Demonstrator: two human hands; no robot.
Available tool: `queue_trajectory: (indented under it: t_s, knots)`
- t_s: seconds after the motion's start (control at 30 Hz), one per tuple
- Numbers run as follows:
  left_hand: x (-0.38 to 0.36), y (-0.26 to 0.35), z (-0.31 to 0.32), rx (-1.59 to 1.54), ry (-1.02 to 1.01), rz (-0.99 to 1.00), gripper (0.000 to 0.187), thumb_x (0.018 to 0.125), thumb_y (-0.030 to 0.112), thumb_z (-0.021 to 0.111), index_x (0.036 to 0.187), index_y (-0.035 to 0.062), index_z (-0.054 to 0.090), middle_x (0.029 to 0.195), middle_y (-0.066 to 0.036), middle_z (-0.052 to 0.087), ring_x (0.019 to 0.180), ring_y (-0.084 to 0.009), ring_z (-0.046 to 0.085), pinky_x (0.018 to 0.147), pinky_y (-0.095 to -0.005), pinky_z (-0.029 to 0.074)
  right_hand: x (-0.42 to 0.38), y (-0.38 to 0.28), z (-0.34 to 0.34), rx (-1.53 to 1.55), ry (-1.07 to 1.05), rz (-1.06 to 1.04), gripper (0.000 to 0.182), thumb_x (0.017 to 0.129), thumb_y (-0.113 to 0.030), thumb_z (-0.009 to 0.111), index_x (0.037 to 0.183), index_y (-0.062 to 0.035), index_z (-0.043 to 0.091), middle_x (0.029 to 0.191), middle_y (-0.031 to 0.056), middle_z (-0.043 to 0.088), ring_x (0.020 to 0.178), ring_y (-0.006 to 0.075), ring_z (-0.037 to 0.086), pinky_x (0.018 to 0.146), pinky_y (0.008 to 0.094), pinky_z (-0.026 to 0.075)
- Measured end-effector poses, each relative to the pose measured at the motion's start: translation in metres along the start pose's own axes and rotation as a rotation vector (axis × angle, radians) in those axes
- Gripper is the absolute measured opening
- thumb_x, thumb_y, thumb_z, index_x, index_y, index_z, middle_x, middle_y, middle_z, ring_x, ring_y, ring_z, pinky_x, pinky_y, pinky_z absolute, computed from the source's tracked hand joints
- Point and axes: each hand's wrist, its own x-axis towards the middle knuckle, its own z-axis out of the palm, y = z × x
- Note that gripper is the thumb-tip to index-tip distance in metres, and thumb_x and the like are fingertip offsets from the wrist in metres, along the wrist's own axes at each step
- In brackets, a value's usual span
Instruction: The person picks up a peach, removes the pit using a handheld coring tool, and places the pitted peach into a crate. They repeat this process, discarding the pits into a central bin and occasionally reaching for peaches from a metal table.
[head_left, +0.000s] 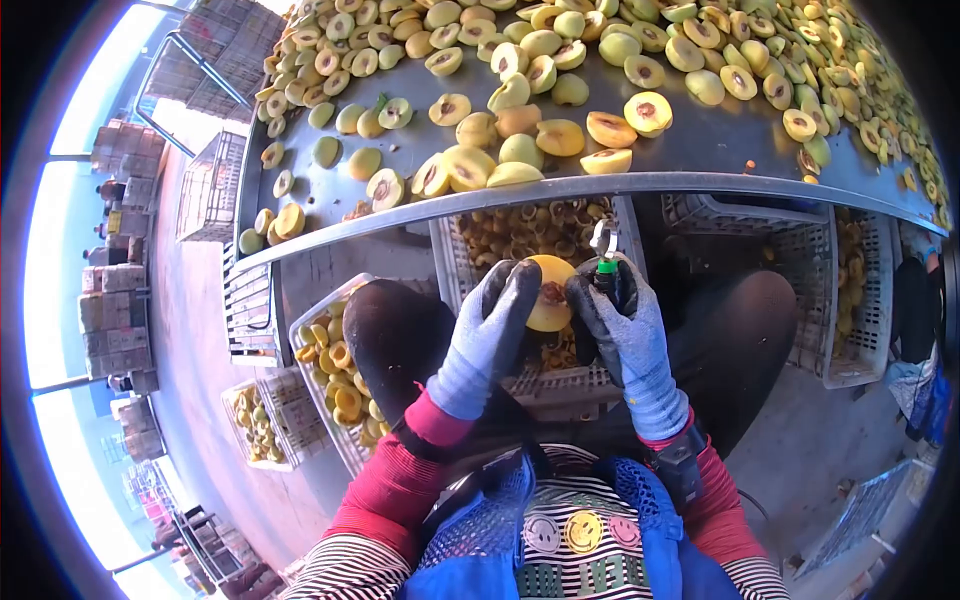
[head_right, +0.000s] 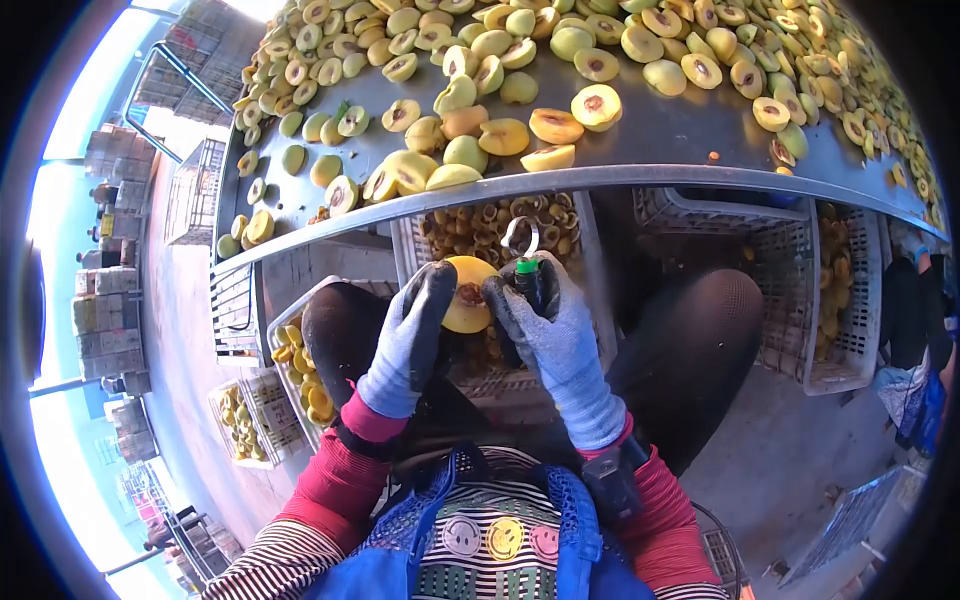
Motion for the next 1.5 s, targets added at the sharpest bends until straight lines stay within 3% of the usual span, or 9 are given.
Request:
queue_trajectory:
  t_s: [0.27, 0.37, 0.6, 0.67, 0.73, 1.03, 1.23, 1.33, 1.5]
  knots:
    - [-0.025, -0.033, 0.013, 0.675, 0.335, 0.556, 0.027, 0.093, 0.013, 0.055, 0.115, -0.0017, 0.051, 0.099, -0.016, 0.064, 0.089, -0.0195, 0.063, 0.08, -0.0309, 0.049, -0.024, 0.012, 0.02, -0.481, 0.138, -0.099, 0.02, 0.084, -0.011, 0.068, 0.093, -0.001, 0.053, 0.072, 0.0065, 0.056, 0.067, 0.0113, 0.056, 0.062, 0.0282, 0.046]
    - [-0.027, -0.041, 0.016, 0.585, 0.357, 0.543, 0.026, 0.093, 0.014, 0.054, 0.115, -0.0015, 0.051, 0.102, -0.018, 0.063, 0.092, -0.0221, 0.063, 0.081, -0.0324, 0.049, -0.027, 0.011, 0.024, -0.597, 0.145, -0.208, 0.02, 0.082, -0.01, 0.068, 0.093, -0.0007, 0.053, 0.07, 0.0061, 0.057, 0.064, 0.0117, 0.057, 0.058, 0.0296, 0.047]
    - [-0.032, -0.034, 0.007, -0.164, 0.344, 0.052, 0.028, 0.097, 0.028, 0.053, 0.106, 0.0022, 0.052, 0.092, -0.006, 0.058, 0.081, -0.0082, 0.053, 0.071, -0.0237, 0.046, -0.052, -0.013, 0.023, 0.148, -0.024, 0.173, 0.013, 0.089, -0.009, 0.062, 0.093, 0.0008, 0.054, 0.069, 0.0058, 0.057, 0.058, 0.0062, 0.054, 0.052, 0.0249, 0.043]
    - [-0.029, -0.038, 0.008, -0.07, 0.339, 0.302, 0.03, 0.097, 0.029, 0.051, 0.109, 0.0014, 0.052, 0.094, -0.007, 0.058, 0.085, -0.0101, 0.054, 0.075, -0.0256, 0.046, -0.054, -0.006, 0.023, -0.536, 0.001, -0.253, 0.015, 0.09, -0.01, 0.06, 0.093, 0.0026, 0.054, 0.069, 0.0105, 0.058, 0.056, 0.0151, 0.058, 0.052, 0.0301, 0.045]
    - [-0.037, -0.035, 0.012, 0.084, 0.288, 0.365, 0.031, 0.098, 0.028, 0.049, 0.111, 0.0001, 0.052, 0.098, -0.009, 0.059, 0.089, -0.0122, 0.054, 0.08, -0.0272, 0.046, -0.061, 0.008, 0.026, -0.667, -0.057, -0.545, 0.018, 0.091, -0.014, 0.057, 0.095, 0.0034, 0.054, 0.071, 0.0206, 0.056, 0.063, 0.0404, 0.056, 0.055, 0.0415, 0.044]
    - [-0.044, -0.034, 0.026, 0.144, 0.353, 0.533, 0.031, 0.098, 0.029, 0.046, 0.11, 0.001, 0.051, 0.099, -0.008, 0.056, 0.092, -0.0132, 0.053, 0.083, -0.0279, 0.044, -0.067, 0.018, 0.025, -0.511, -0.027, -0.37, 0.021, 0.091, -0.012, 0.054, 0.104, 0.0055, 0.054, 0.083, 0.0243, 0.057, 0.071, 0.0401, 0.058, 0.059, 0.0424, 0.044]
    - [-0.046, -0.043, 0.017, 0.275, 0.27, 0.581, 0.029, 0.096, 0.023, 0.05, 0.114, -0.0004, 0.049, 0.098, -0.015, 0.061, 0.088, -0.0204, 0.061, 0.077, -0.0319, 0.049, -0.078, 0.054, 0.003, -0.821, -0.076, -0.736, 0.033, 0.091, -0.012, 0.054, 0.119, 0.0067, 0.05, 0.1, 0.0239, 0.058, 0.088, 0.0369, 0.058, 0.077, 0.0376, 0.047]
    - [-0.045, -0.041, 0.007, 0.345, 0.107, 0.496, 0.03, 0.096, 0.024, 0.048, 0.114, 0.0003, 0.05, 0.096, -0.014, 0.062, 0.088, -0.0183, 0.062, 0.077, -0.0308, 0.049, -0.082, 0.065, -0.003, -0.645, -0.205, -0.325, 0.036, 0.092, -0.016, 0.057, 0.12, 0.0064, 0.05, 0.107, 0.0209, 0.056, 0.095, 0.0311, 0.057, 0.082, 0.0365, 0.046]
    - [-0.022, -0.021, -0.001, 0.246, -0.162, 0.263, 0.029, 0.093, 0.024, 0.056, 0.111, 0.0005, 0.057, 0.094, -0.014, 0.065, 0.081, -0.018, 0.065, 0.071, -0.0293, 0.05, -0.078, 0.015, 0.013, 0.119, -0.249, 0.316, 0.046, 0.095, -0.048, 0.046, 0.099, -0.0042, 0.058, 0.061, 0.0033, 0.052, 0.045, 0.0112, 0.047, 0.041, 0.0223, 0.036]
